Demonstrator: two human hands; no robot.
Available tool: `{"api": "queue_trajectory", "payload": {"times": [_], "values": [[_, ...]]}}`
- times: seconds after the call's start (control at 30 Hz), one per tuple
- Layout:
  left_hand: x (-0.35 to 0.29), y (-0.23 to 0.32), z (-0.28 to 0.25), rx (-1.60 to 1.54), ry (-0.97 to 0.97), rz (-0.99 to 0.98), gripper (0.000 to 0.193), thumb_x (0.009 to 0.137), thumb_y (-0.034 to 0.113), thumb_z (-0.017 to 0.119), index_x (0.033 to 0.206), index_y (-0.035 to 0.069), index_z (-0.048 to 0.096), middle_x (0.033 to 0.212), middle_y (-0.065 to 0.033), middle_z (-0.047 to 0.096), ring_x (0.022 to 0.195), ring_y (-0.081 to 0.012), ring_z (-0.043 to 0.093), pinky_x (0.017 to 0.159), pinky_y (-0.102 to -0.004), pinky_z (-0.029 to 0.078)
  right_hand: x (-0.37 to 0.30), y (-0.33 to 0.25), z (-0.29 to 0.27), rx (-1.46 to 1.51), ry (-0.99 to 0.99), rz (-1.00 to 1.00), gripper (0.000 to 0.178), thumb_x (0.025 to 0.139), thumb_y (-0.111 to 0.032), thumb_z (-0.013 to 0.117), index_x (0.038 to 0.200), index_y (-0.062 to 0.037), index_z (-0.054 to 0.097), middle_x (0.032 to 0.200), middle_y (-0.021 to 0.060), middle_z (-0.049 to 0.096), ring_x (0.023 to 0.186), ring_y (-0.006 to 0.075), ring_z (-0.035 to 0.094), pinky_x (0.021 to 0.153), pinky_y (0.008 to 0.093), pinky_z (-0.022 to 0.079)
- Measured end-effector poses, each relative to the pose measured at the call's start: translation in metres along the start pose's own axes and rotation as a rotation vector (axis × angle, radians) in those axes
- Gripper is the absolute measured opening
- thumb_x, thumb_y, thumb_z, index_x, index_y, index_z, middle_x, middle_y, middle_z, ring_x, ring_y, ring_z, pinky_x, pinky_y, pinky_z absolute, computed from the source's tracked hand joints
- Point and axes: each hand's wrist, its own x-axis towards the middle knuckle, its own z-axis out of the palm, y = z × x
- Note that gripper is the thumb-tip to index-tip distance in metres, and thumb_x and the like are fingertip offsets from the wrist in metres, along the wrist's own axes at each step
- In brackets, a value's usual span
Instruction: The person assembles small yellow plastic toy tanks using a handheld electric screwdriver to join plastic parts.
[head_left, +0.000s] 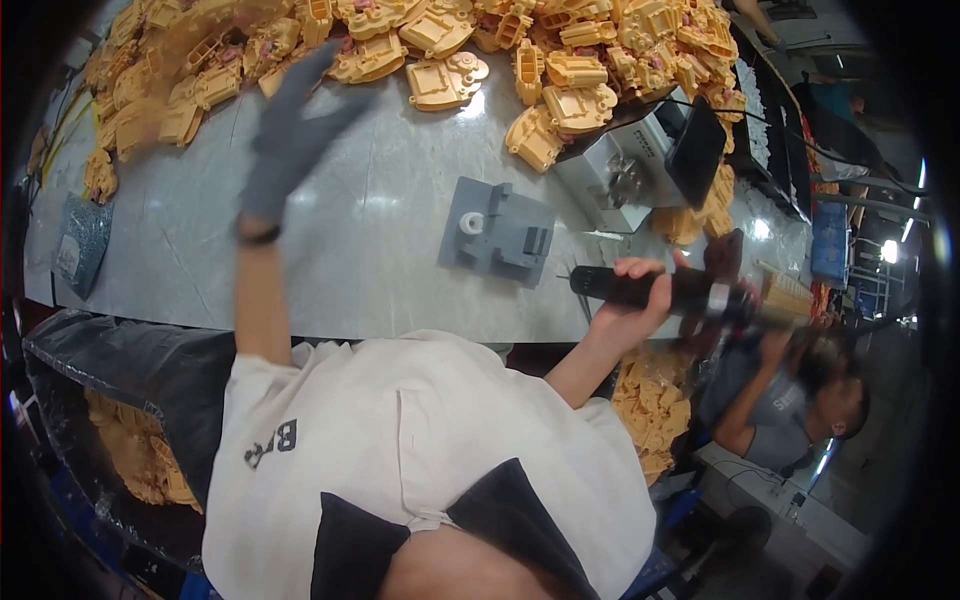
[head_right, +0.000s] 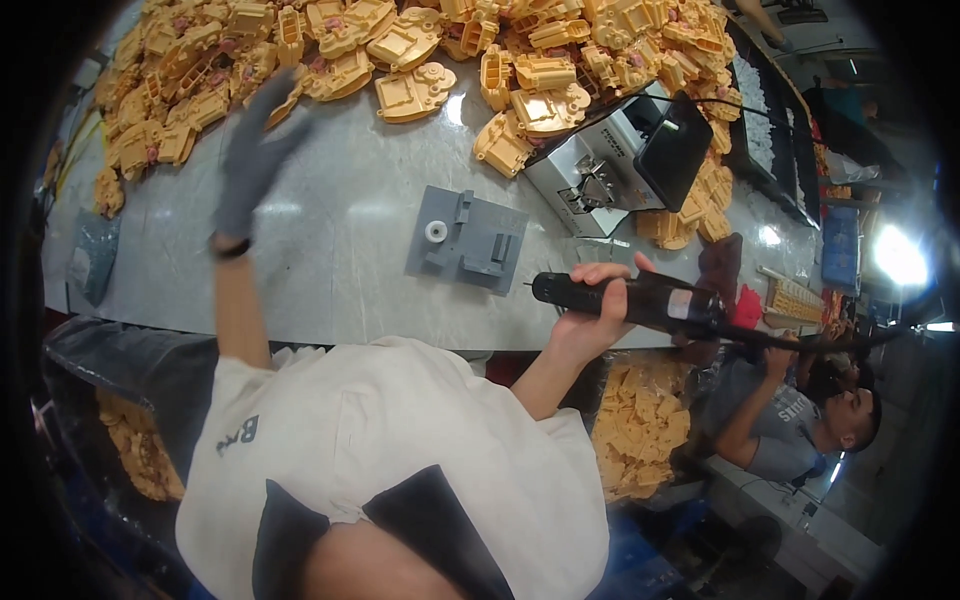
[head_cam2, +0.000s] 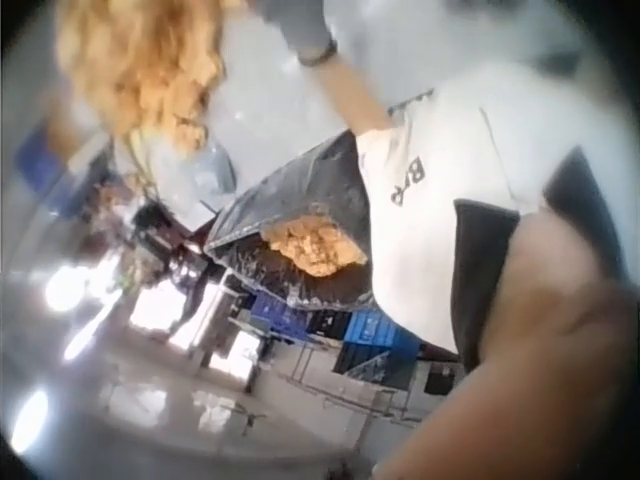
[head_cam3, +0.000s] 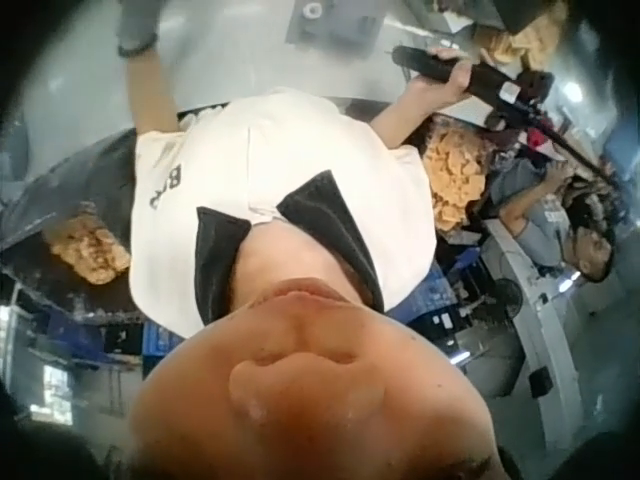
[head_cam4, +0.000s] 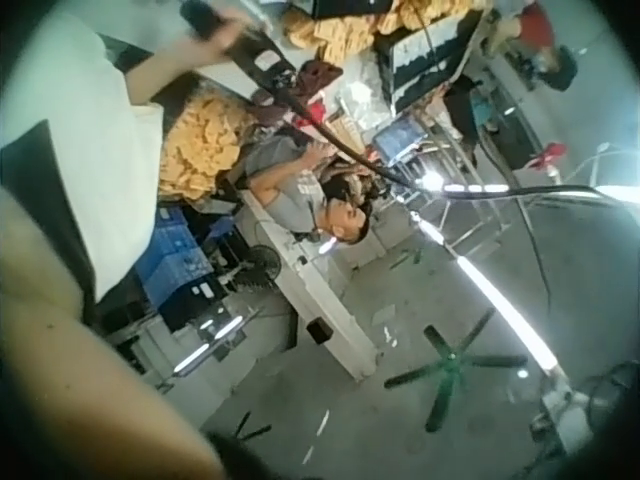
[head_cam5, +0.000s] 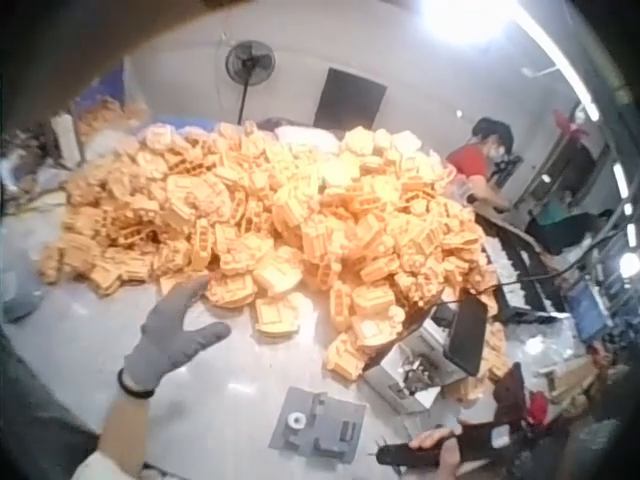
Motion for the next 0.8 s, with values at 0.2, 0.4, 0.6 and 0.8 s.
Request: {"api": "queue_trajectory", "payload": {"times": [0.2,0.4,0.6,0.8], "values": [[0.018,-0.008,0.109,0.671,-0.172,0.330,0.067,0.073,0.035,0.064,0.133,0.019,0.039,0.119,-0.0132,0.052,0.108,-0.0308,0.053,0.085,-0.0401,0.045,0.000,-0.008,0.003,-0.011,-0.007,-0.072,0.045,0.080,-0.016,0.063,0.115,-0.0002,0.039,0.072,0.0095,0.054,0.065,0.0209,0.055,0.070,0.0376,0.047],[-0.007,0.061,0.086,0.686,-0.737,-0.164,0.074,0.071,0.045,0.068,0.134,0.020,0.039,0.127,-0.0156,0.043,0.107,-0.0301,0.052,0.079,-0.0413,0.046,-0.008,-0.011,-0.036,-0.085,0.206,-0.033,0.039,0.083,-0.013,0.060,0.114,-0.0004,0.039,0.069,0.0076,0.052,0.064,0.0185,0.052,0.065,0.0324,0.045],[-0.017,0.028,0.080,0.762,-0.319,0.360,0.056,0.066,0.046,0.072,0.108,0.012,0.057,0.128,-0.0137,0.043,0.125,-0.0337,0.036,0.099,-0.0430,0.035,-0.009,-0.005,-0.030,0.033,0.150,0.018,0.038,0.083,-0.015,0.059,0.113,-0.0012,0.040,0.069,0.0068,0.051,0.062,0.0175,0.050,0.065,0.0322,0.043],[-0.015,-0.009,0.075,0.370,-0.422,0.541,0.053,0.066,0.046,0.073,0.092,0.003,0.055,0.124,-0.0166,0.048,0.116,-0.0370,0.045,0.098,-0.0433,0.038,-0.013,-0.005,-0.012,0.102,0.053,0.036,0.039,0.082,-0.016,0.060,0.113,-0.0017,0.040,0.070,0.0065,0.050,0.062,0.0169,0.049,0.065,0.0313,0.042]]}}
